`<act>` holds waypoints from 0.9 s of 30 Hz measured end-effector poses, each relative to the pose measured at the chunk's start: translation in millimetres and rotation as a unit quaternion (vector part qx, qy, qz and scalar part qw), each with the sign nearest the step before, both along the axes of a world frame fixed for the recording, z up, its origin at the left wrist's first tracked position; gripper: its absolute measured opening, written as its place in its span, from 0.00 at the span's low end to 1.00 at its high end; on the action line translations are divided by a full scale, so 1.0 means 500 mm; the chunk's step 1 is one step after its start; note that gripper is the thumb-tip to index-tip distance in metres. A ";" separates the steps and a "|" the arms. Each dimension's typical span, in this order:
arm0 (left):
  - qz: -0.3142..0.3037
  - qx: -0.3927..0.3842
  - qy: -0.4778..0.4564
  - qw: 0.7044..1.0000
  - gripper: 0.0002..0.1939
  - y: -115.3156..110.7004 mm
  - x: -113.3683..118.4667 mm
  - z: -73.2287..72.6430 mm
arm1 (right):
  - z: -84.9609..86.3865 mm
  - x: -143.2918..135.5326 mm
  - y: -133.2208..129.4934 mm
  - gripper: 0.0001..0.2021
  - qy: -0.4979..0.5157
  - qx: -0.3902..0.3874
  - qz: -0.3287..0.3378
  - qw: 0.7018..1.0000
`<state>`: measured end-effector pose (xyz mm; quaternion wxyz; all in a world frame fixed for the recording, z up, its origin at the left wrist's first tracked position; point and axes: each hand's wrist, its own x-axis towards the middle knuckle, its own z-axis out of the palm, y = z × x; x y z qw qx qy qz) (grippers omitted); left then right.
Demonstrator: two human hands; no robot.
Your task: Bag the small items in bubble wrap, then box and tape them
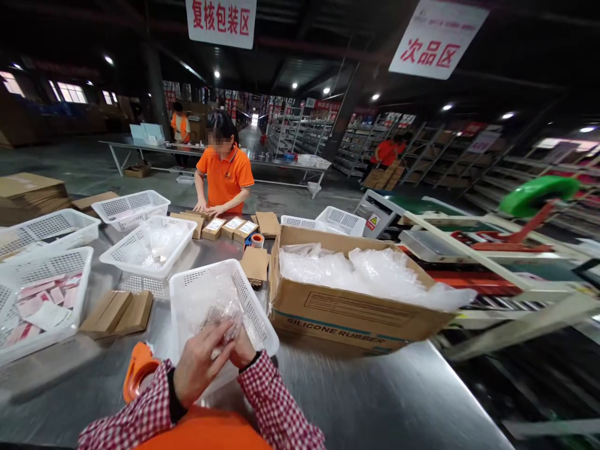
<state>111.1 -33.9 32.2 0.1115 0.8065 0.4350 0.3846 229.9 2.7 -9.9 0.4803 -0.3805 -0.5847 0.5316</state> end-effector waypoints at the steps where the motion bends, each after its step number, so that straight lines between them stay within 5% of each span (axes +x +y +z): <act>1: 0.017 0.029 -0.007 0.999 0.18 0.000 -0.005 -0.003 | 0.007 0.004 -0.002 0.22 0.053 -0.021 -0.012 0.998; 6: 0.049 0.053 -0.005 0.997 0.12 0.025 -0.026 -0.027 | 0.041 0.006 -0.003 0.21 0.249 -0.099 -0.063 0.961; 13: -0.094 -0.030 -0.046 0.994 0.13 -0.014 0.022 -0.030 | 0.061 0.016 0.022 0.23 0.192 -0.147 -0.007 0.970; 16: -0.147 0.015 -0.055 0.988 0.13 -0.010 0.007 -0.015 | 0.072 0.034 0.020 0.23 0.154 -0.176 0.033 0.972; 19: -0.044 -0.011 -0.177 0.983 0.14 0.040 -0.052 0.016 | 0.085 0.041 -0.002 0.20 0.099 -0.179 0.060 0.977; 21: 0.049 -0.140 -0.282 0.948 0.19 0.081 -0.094 0.038 | 0.087 0.035 -0.019 0.20 0.085 -0.172 0.069 0.979; 24: -0.067 -0.341 -0.347 0.871 0.25 0.105 -0.119 0.056 | 0.068 0.014 -0.034 0.22 0.089 -0.186 0.046 0.977; 27: -0.162 -0.455 -0.375 0.791 0.24 0.078 -0.103 0.047 | 0.032 -0.001 -0.034 0.24 0.113 -0.219 0.013 0.969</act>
